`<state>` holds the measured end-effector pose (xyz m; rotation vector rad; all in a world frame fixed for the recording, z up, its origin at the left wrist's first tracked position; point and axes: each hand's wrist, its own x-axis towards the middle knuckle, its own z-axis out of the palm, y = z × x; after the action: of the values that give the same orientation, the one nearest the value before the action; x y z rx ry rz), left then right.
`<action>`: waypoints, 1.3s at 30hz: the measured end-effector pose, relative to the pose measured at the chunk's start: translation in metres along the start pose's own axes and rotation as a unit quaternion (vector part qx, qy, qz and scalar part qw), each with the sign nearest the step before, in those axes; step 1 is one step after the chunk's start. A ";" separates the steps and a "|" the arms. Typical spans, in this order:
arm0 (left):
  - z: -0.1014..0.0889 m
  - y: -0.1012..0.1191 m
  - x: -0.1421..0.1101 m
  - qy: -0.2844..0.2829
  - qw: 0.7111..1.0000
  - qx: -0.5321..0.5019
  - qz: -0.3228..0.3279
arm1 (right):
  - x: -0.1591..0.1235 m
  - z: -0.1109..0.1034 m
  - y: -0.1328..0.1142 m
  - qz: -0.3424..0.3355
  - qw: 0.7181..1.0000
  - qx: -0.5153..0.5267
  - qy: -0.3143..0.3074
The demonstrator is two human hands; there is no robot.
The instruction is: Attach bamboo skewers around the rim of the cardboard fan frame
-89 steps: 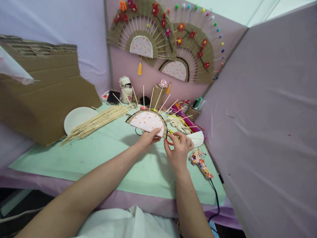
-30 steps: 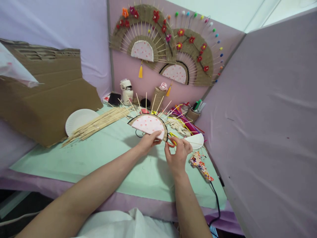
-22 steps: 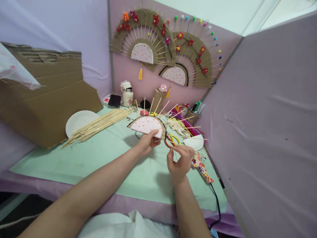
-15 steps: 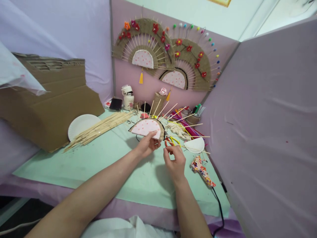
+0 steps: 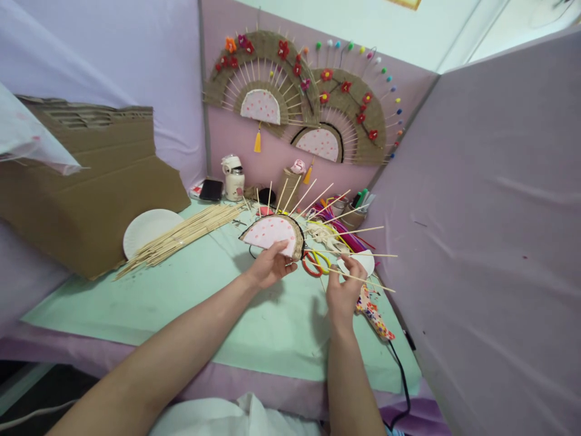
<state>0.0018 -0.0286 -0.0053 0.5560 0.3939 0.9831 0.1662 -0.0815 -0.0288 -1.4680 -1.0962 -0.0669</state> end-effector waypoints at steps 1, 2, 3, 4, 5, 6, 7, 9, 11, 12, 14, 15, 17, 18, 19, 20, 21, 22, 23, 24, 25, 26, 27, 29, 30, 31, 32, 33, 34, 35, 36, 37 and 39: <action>0.001 0.000 0.000 -0.003 1.000 0.005 0.001 | 0.000 0.000 0.000 0.018 1.000 0.020 -0.003; 0.001 -0.001 -0.001 -0.006 1.000 0.011 0.000 | 0.001 0.000 0.000 0.037 0.998 0.042 -0.005; 0.002 -0.001 -0.001 -0.008 1.000 0.016 -0.001 | 0.002 0.000 0.001 0.054 0.997 0.062 -0.003; 0.002 0.000 -0.002 -0.009 1.000 0.020 -0.002 | 0.004 -0.001 0.004 0.070 0.994 0.079 0.004; 0.002 0.001 -0.002 -0.009 1.000 0.022 -0.002 | 0.006 -0.004 0.008 0.083 0.992 0.089 0.016; 0.002 0.002 -0.002 -0.011 1.000 0.024 -0.002 | 0.010 -0.008 0.012 0.095 0.991 0.093 0.031; 0.001 0.004 -0.002 -0.013 1.000 0.025 -0.001 | 0.014 -0.014 0.018 0.105 0.989 0.091 0.046; -0.001 0.010 -0.002 -0.016 0.999 0.028 0.006 | 0.023 -0.030 0.029 0.120 0.987 0.077 0.071; -0.005 0.018 0.000 -0.019 0.999 0.031 0.015 | 0.031 -0.049 0.038 0.126 0.984 0.058 0.116; -0.007 0.022 0.001 -0.018 0.999 0.032 0.021 | 0.035 -0.057 0.039 0.121 0.980 0.044 0.153; -0.010 0.029 0.003 -0.014 0.999 0.034 0.031 | 0.039 -0.068 0.036 0.100 0.974 0.027 0.203; -0.012 0.032 0.003 -0.010 0.999 0.035 0.033 | 0.040 -0.070 0.031 0.097 0.978 0.029 0.183; -0.013 0.035 0.004 -0.004 0.999 0.035 0.034 | 0.040 -0.065 0.016 0.114 0.992 0.051 0.020; -0.013 0.036 0.003 -0.003 0.999 0.035 0.033 | 0.040 -0.059 0.007 0.132 0.984 0.068 -0.103; -0.013 0.036 0.003 -0.002 0.999 0.037 0.030 | 0.040 -0.051 -0.004 0.146 0.959 0.080 -0.228; -0.013 0.036 0.003 -0.002 0.999 0.040 0.029 | 0.040 -0.042 -0.014 0.147 0.934 0.097 -0.312; -0.013 0.035 0.002 -0.002 0.999 0.044 0.028 | 0.040 -0.033 -0.025 0.143 0.914 0.122 -0.359; -0.012 0.035 0.002 -0.003 0.998 0.050 0.028 | 0.041 -0.024 -0.034 0.133 0.898 0.150 -0.391; -0.012 0.034 0.002 -0.005 0.998 0.056 0.029 | 0.041 -0.015 -0.043 0.122 0.877 0.175 -0.431; -0.012 0.032 0.002 -0.008 0.998 0.060 0.029 | 0.042 -0.009 -0.050 0.114 0.858 0.201 -0.459; -0.011 0.031 0.002 -0.011 0.998 0.061 0.029 | 0.043 -0.004 -0.056 0.108 0.844 0.222 -0.476; -0.011 0.030 0.002 -0.015 0.998 0.061 0.028 | 0.044 0.000 -0.060 0.106 0.833 0.239 -0.488; -0.011 0.029 0.002 -0.018 0.998 0.059 0.027 | 0.044 0.002 -0.062 0.108 0.826 0.251 -0.492; -0.011 0.027 0.002 -0.020 0.998 0.057 0.025 | 0.044 0.004 -0.062 0.118 0.820 0.265 -0.493; -0.011 0.026 0.002 -0.021 0.998 0.058 0.024 | 0.044 0.005 -0.060 0.124 0.818 0.270 -0.492; -0.011 0.025 0.002 -0.020 0.998 0.060 0.022 | 0.043 0.006 -0.057 0.131 0.817 0.273 -0.491; -0.011 0.024 0.002 -0.020 0.998 0.062 0.019 | 0.042 0.007 -0.054 0.138 0.817 0.277 -0.487; -0.010 0.024 0.001 -0.019 0.998 0.064 0.016 | 0.041 0.009 -0.052 0.145 0.817 0.282 -0.482; -0.010 0.023 0.001 -0.019 0.998 0.065 0.013 | 0.040 0.010 -0.049 0.152 0.815 0.288 -0.479; -0.010 0.023 0.001 -0.021 0.997 0.067 0.011 | 0.039 0.011 -0.047 0.158 0.813 0.295 -0.476; -0.009 0.022 0.001 -0.023 0.997 0.069 0.009 | 0.039 0.013 -0.046 0.163 0.811 0.301 -0.474; -0.009 0.021 0.001 -0.026 0.997 0.071 0.008 | 0.038 0.013 -0.045 0.166 0.810 0.304 -0.473; -0.009 0.020 0.001 -0.031 0.997 0.075 0.006 | 0.037 0.014 -0.045 0.165 0.812 0.305 -0.470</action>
<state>-0.0160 -0.0169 0.0002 0.7233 0.4110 0.9507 0.1509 -0.0580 0.0240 -1.0347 -1.4103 1.2758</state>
